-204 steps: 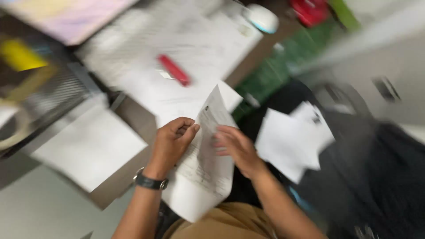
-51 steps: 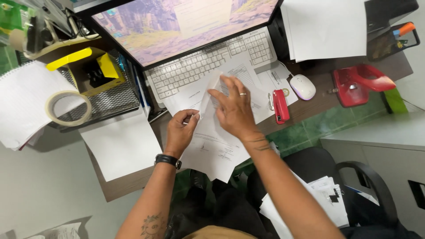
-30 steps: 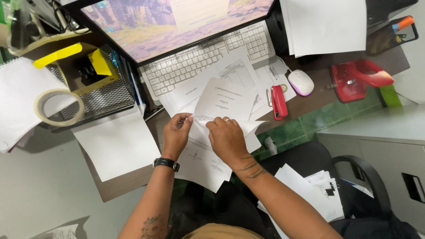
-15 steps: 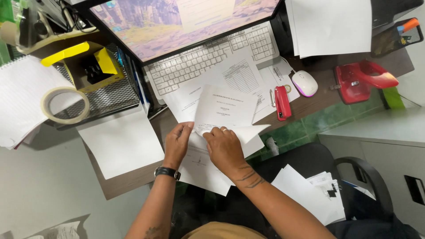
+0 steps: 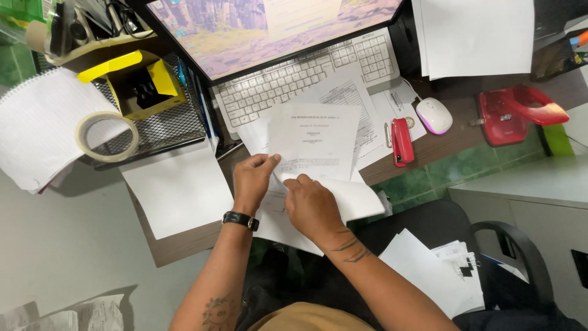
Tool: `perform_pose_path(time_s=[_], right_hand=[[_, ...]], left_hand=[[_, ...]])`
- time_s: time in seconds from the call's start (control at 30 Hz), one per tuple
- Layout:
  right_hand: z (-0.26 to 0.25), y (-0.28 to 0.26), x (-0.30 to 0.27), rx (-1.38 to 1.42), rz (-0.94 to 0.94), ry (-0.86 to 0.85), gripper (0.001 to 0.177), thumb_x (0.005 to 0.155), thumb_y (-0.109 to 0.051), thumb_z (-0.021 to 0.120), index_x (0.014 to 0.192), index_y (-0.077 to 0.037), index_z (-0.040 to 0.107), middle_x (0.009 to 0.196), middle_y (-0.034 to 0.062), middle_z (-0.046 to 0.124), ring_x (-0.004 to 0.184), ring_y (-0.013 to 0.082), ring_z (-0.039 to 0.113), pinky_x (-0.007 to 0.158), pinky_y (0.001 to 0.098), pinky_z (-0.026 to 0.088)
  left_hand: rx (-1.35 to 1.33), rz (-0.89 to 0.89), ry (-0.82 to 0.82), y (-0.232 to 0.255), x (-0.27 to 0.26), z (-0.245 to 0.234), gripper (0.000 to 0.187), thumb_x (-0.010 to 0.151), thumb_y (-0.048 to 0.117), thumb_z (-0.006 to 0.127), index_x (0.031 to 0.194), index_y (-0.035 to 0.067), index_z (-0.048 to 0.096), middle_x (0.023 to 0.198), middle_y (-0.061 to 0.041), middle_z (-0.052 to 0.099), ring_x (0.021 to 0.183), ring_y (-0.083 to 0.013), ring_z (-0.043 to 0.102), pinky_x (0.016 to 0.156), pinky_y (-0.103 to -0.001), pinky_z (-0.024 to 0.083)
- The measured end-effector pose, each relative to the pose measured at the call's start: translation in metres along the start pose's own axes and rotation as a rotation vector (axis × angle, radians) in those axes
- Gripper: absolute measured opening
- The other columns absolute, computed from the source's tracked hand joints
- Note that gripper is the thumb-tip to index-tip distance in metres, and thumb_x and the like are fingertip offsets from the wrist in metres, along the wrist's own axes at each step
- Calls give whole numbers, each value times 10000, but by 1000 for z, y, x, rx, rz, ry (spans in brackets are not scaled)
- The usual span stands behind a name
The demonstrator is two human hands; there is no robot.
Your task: Sorting, checking, and stapling documents at an office desk.
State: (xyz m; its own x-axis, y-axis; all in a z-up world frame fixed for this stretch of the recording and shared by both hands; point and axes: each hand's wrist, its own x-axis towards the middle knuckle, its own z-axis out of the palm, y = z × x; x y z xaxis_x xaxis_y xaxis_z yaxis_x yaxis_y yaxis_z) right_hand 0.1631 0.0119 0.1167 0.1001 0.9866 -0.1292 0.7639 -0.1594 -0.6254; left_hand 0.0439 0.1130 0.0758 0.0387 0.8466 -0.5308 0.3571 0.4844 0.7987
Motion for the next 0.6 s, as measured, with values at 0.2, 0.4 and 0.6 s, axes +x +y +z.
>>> perform_pose_path(time_s=[0.2, 0.4, 0.6], right_hand=[[-14, -5, 21, 89, -13, 34, 458, 800, -212, 750, 1204, -10, 673, 1103, 175, 641, 1090, 362, 578, 941, 473, 468], [-4, 19, 57, -78, -224, 121, 414, 783, -207, 764, 1155, -42, 690, 1080, 140, 672, 1123, 347, 596, 1110, 529, 335], [5, 27, 66, -19, -333, 98, 166, 837, -196, 750, 984, -120, 756, 915, 66, 708, 984, 309, 660, 1119, 504, 345]], left_hand=[[-340, -51, -74, 8, 4, -6, 256, 866, 245, 768, 894, -9, 773, 746, 18, 638, 694, -99, 565, 612, -273, 478], [-301, -20, -137, 7, 5, -11, 251, 902, 229, 731, 904, -19, 769, 816, -19, 687, 727, -87, 622, 617, -257, 545], [-181, -43, -55, 4, 7, -14, 229, 890, 213, 737, 883, -13, 775, 767, -44, 699, 651, -107, 571, 548, -254, 461]])
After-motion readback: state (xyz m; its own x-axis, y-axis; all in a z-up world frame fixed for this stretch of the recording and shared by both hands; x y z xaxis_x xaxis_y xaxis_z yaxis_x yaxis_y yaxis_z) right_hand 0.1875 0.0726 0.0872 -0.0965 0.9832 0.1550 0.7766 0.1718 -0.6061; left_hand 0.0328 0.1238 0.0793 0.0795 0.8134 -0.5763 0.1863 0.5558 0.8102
